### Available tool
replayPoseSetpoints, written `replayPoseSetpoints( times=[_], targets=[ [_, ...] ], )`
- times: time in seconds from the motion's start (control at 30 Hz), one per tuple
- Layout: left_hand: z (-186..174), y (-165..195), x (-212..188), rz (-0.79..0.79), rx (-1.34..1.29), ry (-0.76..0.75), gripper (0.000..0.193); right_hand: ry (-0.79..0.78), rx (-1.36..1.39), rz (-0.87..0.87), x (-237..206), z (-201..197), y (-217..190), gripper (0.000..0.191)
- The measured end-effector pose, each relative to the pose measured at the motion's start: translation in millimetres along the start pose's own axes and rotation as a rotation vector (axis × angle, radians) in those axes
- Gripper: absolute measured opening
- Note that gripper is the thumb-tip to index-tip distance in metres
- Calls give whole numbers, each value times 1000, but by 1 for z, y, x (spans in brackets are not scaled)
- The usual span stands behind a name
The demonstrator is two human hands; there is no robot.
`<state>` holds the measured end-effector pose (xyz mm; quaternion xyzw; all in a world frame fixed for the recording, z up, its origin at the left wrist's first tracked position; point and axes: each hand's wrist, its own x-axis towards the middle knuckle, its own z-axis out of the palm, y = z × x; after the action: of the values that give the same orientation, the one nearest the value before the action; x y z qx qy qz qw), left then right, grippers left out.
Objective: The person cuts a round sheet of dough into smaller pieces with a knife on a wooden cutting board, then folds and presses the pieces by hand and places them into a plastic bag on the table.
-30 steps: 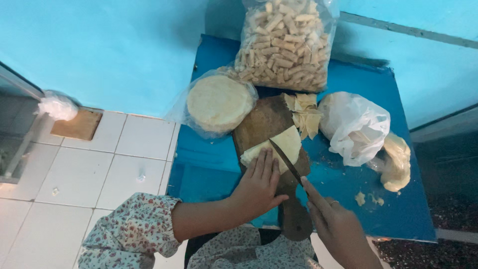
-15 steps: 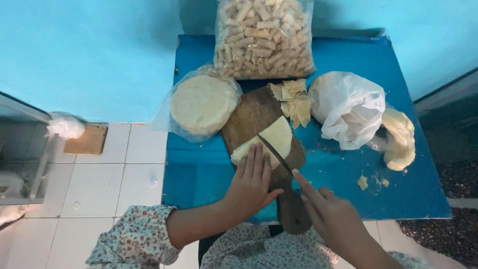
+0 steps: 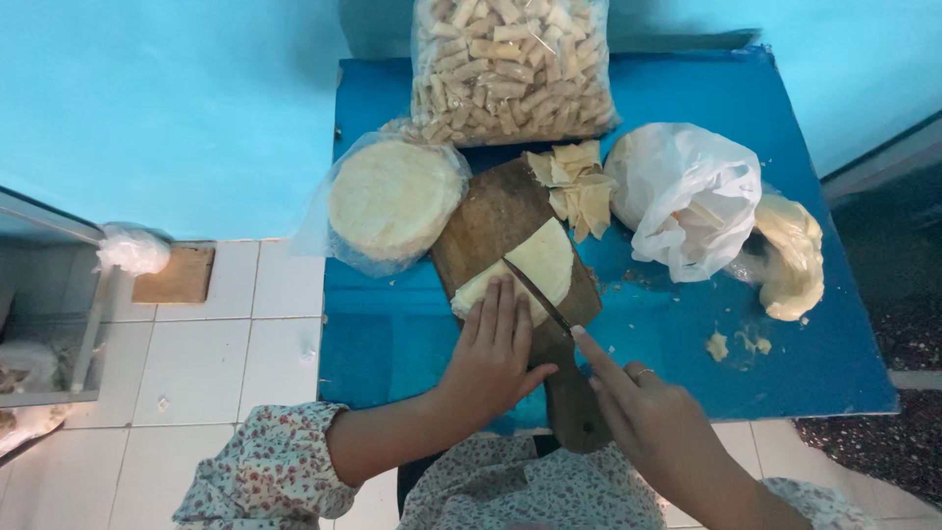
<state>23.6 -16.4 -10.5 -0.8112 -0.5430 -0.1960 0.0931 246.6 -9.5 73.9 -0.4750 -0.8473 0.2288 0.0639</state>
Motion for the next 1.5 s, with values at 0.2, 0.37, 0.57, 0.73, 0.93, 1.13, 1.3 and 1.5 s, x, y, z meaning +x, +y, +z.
replayPoseSetpoints(
  times=[0.2, 0.37, 0.57, 0.73, 0.93, 1.13, 1.3, 1.5],
  targets=[
    [1, -1, 0, 23, 29, 4, 94, -8, -36, 32, 1, 1, 1, 76],
    [2, 0, 0, 23, 32, 9, 93, -13, -60, 22, 2, 1, 2, 75],
    [0, 0, 0, 1, -18, 0, 94, -8, -37, 24, 2, 1, 0, 73],
    [0, 0, 1, -5, -52, -1, 94, -71, -56, 42, 3, 0, 1, 78],
    [0, -3, 1, 15, -45, -41, 92, -68, -89, -4, 9, -6, 0, 76],
    [5, -4, 0, 39, -25, -32, 92, -96, -221, -60, 30, -6, -9, 78],
    [8, -9, -2, 51, -2, -1, 87, -95, -171, -23, 26, -11, -11, 71],
    [9, -10, -1, 72, 21, 5, 87, -97, -208, -10, 17, -11, -11, 72]
  ],
)
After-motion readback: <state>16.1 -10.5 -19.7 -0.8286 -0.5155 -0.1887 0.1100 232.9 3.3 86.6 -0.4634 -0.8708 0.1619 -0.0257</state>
